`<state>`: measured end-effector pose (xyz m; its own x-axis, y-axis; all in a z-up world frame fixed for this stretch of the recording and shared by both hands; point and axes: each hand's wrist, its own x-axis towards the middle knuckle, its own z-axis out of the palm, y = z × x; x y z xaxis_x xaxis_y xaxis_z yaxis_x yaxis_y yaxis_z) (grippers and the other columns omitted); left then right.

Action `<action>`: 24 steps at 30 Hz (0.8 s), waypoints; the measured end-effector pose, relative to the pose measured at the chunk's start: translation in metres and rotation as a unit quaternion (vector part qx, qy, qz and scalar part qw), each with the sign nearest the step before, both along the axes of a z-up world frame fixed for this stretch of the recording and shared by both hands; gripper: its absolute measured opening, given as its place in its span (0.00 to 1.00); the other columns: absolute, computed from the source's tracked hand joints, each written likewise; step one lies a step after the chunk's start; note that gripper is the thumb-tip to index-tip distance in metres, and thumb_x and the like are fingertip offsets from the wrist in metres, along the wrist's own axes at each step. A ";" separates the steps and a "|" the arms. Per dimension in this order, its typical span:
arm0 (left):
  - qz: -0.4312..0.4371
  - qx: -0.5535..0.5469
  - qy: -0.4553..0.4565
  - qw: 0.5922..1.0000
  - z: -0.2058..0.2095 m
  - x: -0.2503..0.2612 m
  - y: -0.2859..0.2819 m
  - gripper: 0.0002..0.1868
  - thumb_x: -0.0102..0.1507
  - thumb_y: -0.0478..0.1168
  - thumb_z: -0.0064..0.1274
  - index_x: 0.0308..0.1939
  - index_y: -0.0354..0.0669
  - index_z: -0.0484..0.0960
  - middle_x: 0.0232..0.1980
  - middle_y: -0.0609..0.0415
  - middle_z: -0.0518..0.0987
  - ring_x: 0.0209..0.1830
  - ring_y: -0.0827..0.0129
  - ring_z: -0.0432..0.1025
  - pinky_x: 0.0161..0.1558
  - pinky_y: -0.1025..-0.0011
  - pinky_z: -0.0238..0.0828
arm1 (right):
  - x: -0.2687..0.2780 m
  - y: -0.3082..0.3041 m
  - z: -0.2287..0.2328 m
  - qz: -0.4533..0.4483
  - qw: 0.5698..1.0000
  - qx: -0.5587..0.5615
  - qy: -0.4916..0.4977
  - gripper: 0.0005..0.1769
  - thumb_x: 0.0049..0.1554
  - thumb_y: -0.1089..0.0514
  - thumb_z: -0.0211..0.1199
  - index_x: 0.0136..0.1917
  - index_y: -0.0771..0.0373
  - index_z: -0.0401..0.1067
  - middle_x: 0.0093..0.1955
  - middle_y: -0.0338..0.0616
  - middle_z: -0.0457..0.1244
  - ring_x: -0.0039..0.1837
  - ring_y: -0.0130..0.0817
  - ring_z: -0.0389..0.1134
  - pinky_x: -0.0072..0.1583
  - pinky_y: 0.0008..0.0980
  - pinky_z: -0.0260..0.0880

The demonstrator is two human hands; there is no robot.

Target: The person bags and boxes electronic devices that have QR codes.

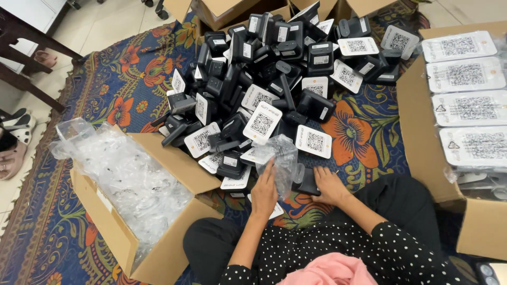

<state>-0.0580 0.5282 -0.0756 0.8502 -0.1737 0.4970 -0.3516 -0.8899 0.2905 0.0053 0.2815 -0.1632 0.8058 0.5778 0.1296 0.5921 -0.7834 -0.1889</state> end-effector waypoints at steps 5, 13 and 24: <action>0.061 -0.110 0.033 0.992 0.070 0.039 -0.020 0.25 0.60 0.27 0.49 0.63 0.33 0.76 0.77 0.58 0.66 0.42 0.59 0.78 0.41 0.66 0.75 | -0.004 -0.014 -0.011 -0.072 0.989 0.025 0.125 0.60 0.48 0.29 0.69 0.77 0.70 0.51 0.63 0.59 0.59 0.66 0.55 0.60 0.65 0.47 0.67; 0.043 -0.128 0.044 0.990 0.105 0.101 -0.028 0.20 0.61 0.31 0.53 0.57 0.40 0.81 0.74 0.55 0.70 0.38 0.57 0.79 0.46 0.62 0.75 | 0.004 -0.059 0.046 -0.103 0.528 0.659 0.526 0.44 0.58 0.31 0.48 0.76 0.63 0.56 0.68 0.62 0.62 0.62 0.54 0.68 0.54 0.47 0.79; -0.132 0.034 0.158 0.978 0.106 0.110 -0.097 0.32 0.60 0.27 0.50 0.69 0.38 0.69 0.76 0.58 0.66 0.53 0.51 0.76 0.50 0.56 0.75 | -0.006 -0.091 0.072 0.235 0.212 0.758 0.571 0.50 0.57 0.24 0.53 0.78 0.61 0.59 0.62 0.76 0.63 0.55 0.66 0.70 0.38 0.39 0.74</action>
